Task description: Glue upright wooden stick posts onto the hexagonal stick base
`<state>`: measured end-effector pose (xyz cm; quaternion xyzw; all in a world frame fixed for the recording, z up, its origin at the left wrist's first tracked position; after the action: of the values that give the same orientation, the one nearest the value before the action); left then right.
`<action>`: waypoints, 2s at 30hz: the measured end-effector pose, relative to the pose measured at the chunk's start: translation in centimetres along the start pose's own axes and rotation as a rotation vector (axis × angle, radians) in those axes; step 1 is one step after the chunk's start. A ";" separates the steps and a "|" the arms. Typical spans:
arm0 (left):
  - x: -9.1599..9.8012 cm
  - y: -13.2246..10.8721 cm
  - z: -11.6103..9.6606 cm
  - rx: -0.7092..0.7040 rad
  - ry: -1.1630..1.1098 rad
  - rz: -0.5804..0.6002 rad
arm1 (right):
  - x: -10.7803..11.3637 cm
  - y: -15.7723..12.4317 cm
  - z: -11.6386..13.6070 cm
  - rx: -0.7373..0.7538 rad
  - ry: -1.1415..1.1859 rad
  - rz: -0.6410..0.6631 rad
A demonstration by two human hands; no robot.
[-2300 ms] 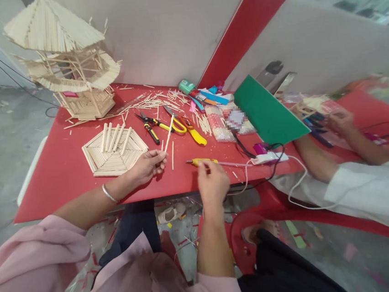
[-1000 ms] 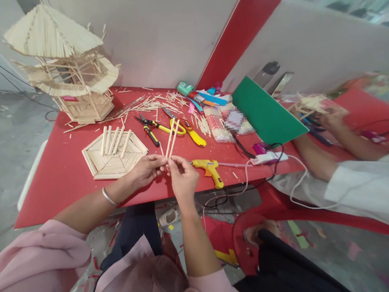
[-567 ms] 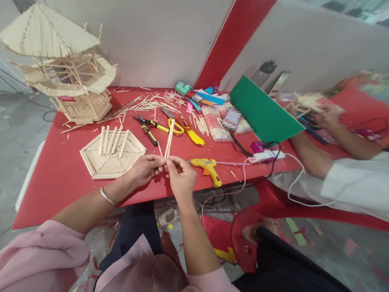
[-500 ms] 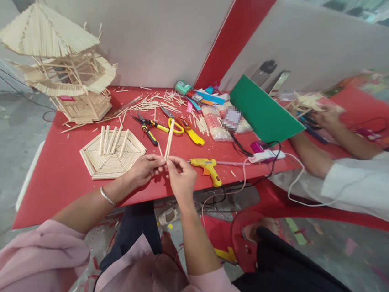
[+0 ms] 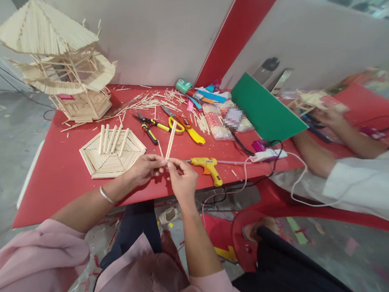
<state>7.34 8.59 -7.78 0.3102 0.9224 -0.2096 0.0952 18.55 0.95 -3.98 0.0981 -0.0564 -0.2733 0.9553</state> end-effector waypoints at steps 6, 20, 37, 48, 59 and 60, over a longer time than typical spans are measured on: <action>-0.4 0.0 0.0 -0.050 0.024 0.072 | 0.3 -0.2 0.6 0.040 -0.016 0.014; -0.9 -0.2 0.2 -0.077 0.090 0.097 | 2.7 6.8 5.0 0.142 0.069 -0.073; -0.9 0.1 0.8 -0.043 0.130 0.117 | 2.3 9.6 6.4 0.173 0.007 0.124; -1.2 -0.1 1.0 -0.032 0.160 0.184 | 2.9 9.5 6.0 0.131 -0.047 0.140; -0.9 0.0 1.3 0.040 0.125 0.158 | 3.0 9.2 6.0 0.132 -0.009 0.059; -0.9 0.0 1.3 0.050 0.123 0.155 | 3.0 9.1 6.1 0.138 -0.019 0.053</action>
<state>8.11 7.53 -8.64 0.3950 0.8943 -0.2049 0.0464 24.75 6.01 4.15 0.1593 -0.0867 -0.2445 0.9525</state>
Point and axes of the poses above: each hand's wrist, its own y-axis towards the middle knuckle, its own x-axis out of the back of the hand, z = x × y, the point moved 7 cm from there along y, towards the middle knuckle, and after that the axes turned 14 degrees about y, right-handed, at the moved point
